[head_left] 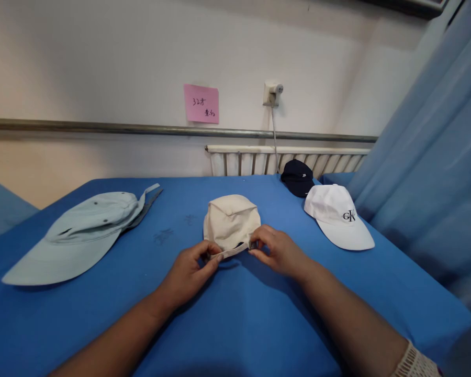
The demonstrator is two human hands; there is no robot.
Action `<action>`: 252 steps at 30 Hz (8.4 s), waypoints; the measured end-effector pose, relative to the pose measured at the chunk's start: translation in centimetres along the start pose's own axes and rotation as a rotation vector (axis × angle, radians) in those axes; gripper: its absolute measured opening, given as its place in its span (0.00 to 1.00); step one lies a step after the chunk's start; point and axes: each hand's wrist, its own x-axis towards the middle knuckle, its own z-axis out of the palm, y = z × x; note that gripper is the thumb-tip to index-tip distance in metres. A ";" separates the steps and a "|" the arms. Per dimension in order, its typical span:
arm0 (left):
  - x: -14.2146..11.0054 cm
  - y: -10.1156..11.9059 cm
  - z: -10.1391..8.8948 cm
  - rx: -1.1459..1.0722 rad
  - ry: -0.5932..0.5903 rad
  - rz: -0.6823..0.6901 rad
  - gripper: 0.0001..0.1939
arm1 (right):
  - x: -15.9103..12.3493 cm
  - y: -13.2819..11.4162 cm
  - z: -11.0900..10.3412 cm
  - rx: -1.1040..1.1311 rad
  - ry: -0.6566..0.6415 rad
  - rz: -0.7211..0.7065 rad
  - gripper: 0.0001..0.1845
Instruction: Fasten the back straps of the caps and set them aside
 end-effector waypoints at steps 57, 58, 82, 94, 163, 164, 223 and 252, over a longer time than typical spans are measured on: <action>0.1 0.4 1.5 -0.130 0.076 -0.226 0.17 | -0.2 -0.4 2.7 0.221 0.125 -0.093 0.09; 0.1 0.4 1.5 -0.140 0.060 -0.220 0.17 | -0.2 -0.4 2.7 0.220 0.127 -0.091 0.09; -0.1 0.9 1.9 -0.209 0.007 -0.201 0.15 | -0.2 -0.8 2.9 0.236 0.130 -0.068 0.08; -0.1 1.5 1.7 -0.377 -0.042 -0.280 0.17 | -0.4 -0.7 2.9 0.224 0.115 -0.041 0.08; -0.6 1.8 1.8 -0.256 -0.025 -0.188 0.13 | -0.4 -1.4 2.9 0.263 0.209 0.005 0.08; -0.5 1.8 1.9 -0.284 -0.035 -0.194 0.13 | -0.4 -1.5 3.0 0.264 0.212 0.002 0.08; -0.3 0.6 2.5 0.470 0.285 0.316 0.04 | -0.3 -2.6 3.9 1.326 0.247 0.994 0.19; -0.8 1.1 3.0 0.341 0.235 0.287 0.09 | 0.1 -4.5 6.2 1.414 0.442 0.887 0.19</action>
